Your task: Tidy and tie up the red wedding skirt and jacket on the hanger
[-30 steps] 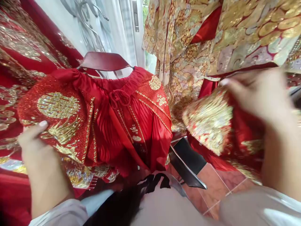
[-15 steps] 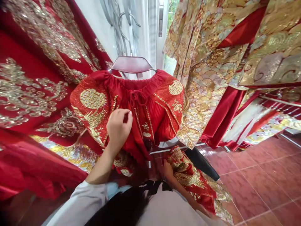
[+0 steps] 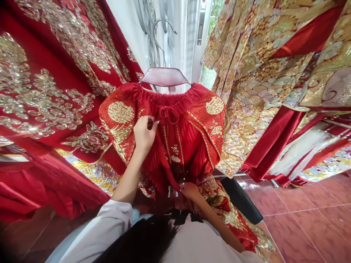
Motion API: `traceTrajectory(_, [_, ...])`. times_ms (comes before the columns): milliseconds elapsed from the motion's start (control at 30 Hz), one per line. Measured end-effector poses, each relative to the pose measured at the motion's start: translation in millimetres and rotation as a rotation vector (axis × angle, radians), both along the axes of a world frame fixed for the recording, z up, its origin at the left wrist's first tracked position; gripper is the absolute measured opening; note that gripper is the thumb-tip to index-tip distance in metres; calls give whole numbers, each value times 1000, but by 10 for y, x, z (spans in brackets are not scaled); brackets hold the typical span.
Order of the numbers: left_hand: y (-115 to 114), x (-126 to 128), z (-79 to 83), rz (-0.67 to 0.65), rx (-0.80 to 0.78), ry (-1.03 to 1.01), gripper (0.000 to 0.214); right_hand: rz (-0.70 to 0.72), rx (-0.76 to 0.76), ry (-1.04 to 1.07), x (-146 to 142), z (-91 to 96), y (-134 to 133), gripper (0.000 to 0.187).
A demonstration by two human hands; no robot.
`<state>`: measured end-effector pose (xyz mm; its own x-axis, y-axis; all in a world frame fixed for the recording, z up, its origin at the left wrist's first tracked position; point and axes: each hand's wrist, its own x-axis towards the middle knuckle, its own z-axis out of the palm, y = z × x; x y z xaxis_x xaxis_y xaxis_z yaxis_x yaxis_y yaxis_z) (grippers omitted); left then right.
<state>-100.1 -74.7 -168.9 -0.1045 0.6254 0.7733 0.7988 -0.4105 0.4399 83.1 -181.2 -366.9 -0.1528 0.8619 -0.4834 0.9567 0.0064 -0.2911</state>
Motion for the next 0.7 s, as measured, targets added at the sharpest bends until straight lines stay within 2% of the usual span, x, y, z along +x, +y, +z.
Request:
traceTrajectory(100, [-36,-81,-12,-92,20,-8,7,38,42,41,-27,394,146,33])
traceTrajectory(233, [-137,19,-29,-51,28,68,31,48,222,93,-18,1061,263,37])
traceTrajectory(300, [-139,112,-17,3,-22,72,41,39,430,150,-1,1439,302,36])
traceTrajectory(400, [-64,217,47,75,-111,50,37,25,887,308,31,2004,468,38])
traceTrajectory(467, [-10,244,106,122,-180,52,26,114,1182,382,53,2326,685,37])
traceTrajectory(500, [-1,243,126,144,-216,74,23,195,1278,385,65,2458,816,37])
traceTrajectory(600, [-94,194,70,216,-328,216,23,408,1365,316,113,2701,1181,36])
traceTrajectory(700, [-344,100,-250,245,-596,401,30,488,1352,240,179,2748,1363,35])
